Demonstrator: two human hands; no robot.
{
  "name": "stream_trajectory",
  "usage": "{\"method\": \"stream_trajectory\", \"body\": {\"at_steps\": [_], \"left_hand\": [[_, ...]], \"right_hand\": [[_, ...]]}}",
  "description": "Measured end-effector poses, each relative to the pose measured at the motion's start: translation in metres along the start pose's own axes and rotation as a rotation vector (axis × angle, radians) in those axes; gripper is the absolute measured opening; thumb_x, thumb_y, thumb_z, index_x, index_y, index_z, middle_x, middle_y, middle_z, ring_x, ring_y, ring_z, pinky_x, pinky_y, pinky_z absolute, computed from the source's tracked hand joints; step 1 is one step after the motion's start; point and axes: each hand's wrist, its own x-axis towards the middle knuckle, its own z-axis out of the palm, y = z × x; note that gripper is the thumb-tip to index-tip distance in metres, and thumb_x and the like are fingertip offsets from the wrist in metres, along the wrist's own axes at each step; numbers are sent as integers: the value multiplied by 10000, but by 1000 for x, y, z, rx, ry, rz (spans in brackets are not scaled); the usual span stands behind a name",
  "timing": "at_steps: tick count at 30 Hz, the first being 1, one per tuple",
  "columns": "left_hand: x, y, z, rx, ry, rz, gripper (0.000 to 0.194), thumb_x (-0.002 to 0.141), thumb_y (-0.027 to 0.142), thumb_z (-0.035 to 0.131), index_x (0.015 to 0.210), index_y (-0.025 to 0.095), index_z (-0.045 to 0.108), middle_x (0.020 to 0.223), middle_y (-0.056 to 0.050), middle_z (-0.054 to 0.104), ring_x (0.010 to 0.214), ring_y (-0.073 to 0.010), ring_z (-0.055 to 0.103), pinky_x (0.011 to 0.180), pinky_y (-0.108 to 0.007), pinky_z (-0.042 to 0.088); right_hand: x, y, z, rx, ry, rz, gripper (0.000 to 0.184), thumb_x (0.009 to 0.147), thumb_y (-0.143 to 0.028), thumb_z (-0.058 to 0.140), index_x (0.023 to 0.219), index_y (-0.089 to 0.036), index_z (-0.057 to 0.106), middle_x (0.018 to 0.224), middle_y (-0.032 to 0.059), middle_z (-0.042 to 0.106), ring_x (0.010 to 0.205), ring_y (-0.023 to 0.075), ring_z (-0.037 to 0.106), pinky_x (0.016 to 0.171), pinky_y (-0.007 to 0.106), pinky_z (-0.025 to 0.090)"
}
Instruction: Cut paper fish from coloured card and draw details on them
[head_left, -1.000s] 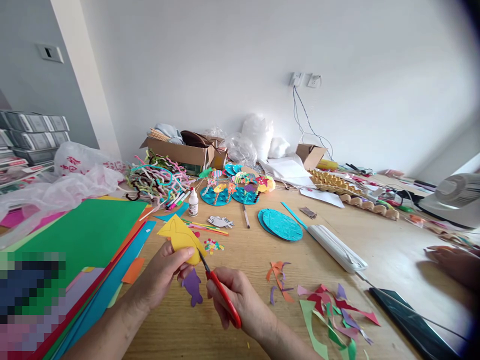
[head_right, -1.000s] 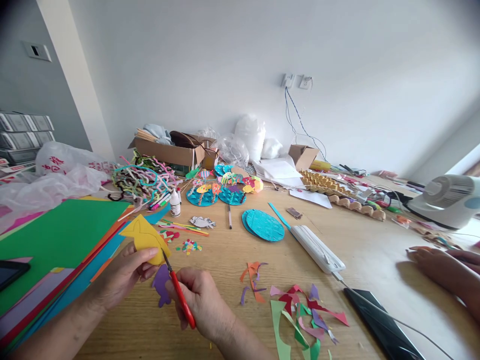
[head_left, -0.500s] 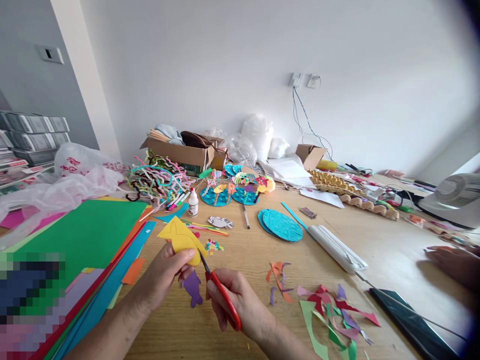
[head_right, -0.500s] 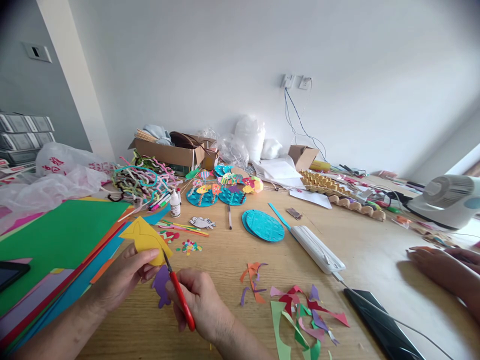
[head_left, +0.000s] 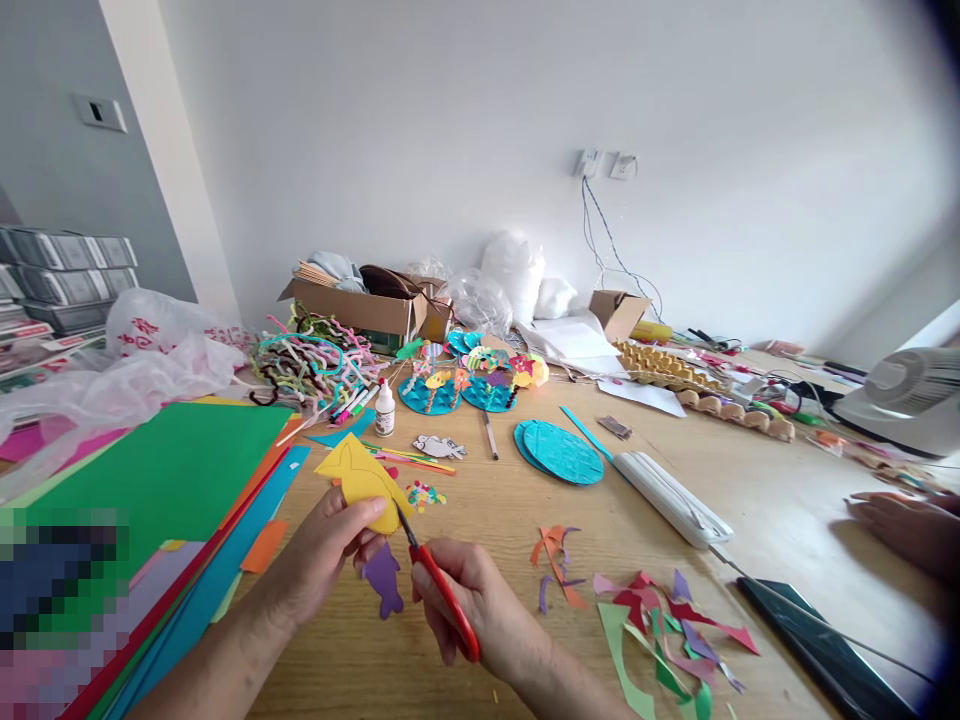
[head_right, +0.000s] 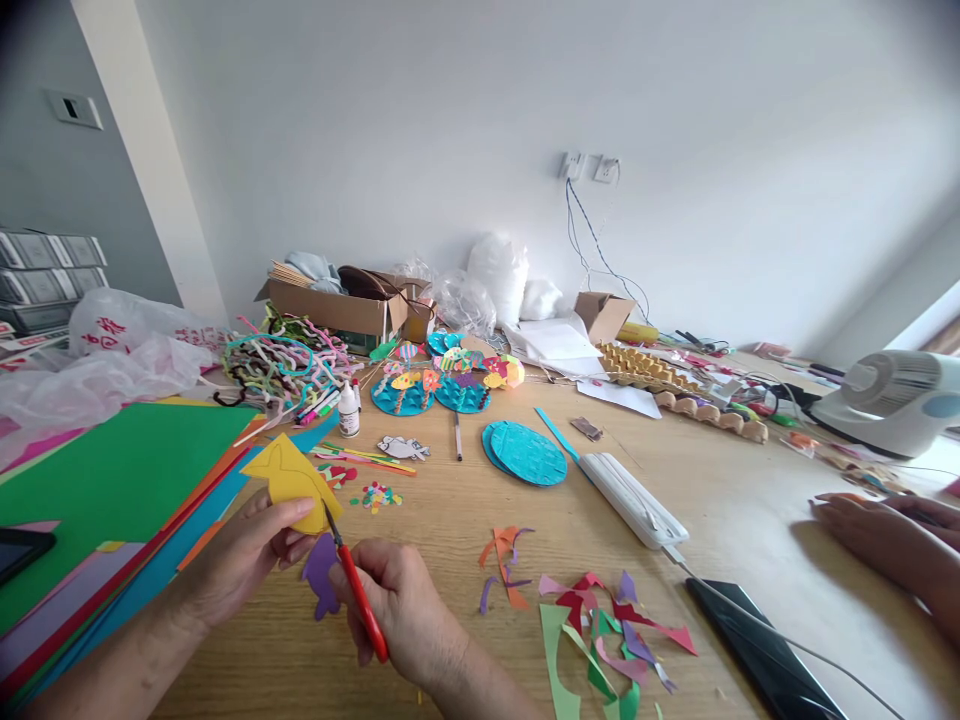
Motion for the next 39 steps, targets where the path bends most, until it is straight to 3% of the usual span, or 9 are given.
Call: {"method": "stream_trajectory", "body": {"at_steps": [13, 29, 39], "left_hand": [[-3, -4, 5, 10, 9, 0, 291, 702, 400, 602, 550, 195, 461, 468, 66, 424, 449, -89, 339, 433, -223, 285], [-5, 0, 10, -27, 28, -31, 329, 681, 418, 610, 514, 199, 429, 469, 58, 402, 452, -94, 345, 436, -231, 286], [-3, 2, 3, 50, -7, -26, 279, 686, 389, 591, 538, 197, 453, 468, 64, 410, 442, -87, 339, 432, -223, 278]], "right_hand": [[1, -1, 2, 25, 6, 13, 264, 845, -343, 465, 655, -163, 493, 388, -68, 459, 292, 44, 368, 306, 134, 233], [-1, -4, 4, 19, 9, 10, 372, 829, -491, 498, 659, -160, 488, 372, -72, 444, 284, 42, 331, 313, 152, 201], [-2, -2, 1, -17, 13, 6, 279, 852, -382, 496, 681, -161, 493, 384, -87, 442, 286, 35, 348, 311, 134, 228]]}}
